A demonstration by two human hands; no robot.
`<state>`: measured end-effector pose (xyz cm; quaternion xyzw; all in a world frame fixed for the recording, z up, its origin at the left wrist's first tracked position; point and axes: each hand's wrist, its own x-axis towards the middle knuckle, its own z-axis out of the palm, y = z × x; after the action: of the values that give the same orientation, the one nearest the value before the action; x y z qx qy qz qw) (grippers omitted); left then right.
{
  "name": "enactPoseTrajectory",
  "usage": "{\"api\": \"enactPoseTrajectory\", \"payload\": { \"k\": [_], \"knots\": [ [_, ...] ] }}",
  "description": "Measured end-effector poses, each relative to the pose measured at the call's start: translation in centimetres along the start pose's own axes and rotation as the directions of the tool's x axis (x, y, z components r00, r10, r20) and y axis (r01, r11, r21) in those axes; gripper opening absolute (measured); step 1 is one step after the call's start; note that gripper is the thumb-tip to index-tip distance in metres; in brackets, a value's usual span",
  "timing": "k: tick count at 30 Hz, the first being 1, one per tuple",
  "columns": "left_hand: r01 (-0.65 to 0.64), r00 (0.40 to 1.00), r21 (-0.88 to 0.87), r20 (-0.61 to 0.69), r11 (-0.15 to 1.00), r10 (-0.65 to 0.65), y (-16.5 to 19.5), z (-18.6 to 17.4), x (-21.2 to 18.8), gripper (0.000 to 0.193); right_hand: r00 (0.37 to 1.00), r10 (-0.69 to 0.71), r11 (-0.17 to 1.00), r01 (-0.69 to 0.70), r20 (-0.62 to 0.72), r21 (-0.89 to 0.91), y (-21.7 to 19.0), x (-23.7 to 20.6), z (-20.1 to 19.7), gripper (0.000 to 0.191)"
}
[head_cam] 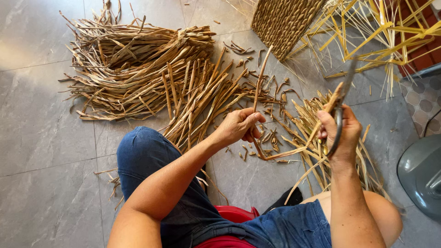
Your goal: The person sits on the floor trimming dried palm leaves with scissors, cutting off hard stem ends and unwanted parts, and sorts the trimmed leaves into piles while discarding scraps onto the floor.
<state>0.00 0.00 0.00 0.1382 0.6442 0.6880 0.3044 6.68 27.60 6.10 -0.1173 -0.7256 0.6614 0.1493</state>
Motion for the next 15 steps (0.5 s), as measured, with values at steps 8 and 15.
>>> {"api": "enactPoseTrajectory", "payload": {
  "k": [8, 15],
  "knots": [
    [0.175, 0.965, 0.731, -0.260, 0.659, 0.033, 1.8, 0.5, -0.7, 0.056, 0.968, -0.168, 0.970, 0.196, -0.189, 0.142, -2.8, -1.0, -1.7, 0.012],
    [0.112, 0.992, -0.048, -0.061, 0.993, -0.114, 2.6, 0.9, 0.8, 0.061, 0.925, -0.309, 0.949, 0.314, -0.222, -0.011, -1.7, -1.4, -3.5, 0.018]
  ]
}}
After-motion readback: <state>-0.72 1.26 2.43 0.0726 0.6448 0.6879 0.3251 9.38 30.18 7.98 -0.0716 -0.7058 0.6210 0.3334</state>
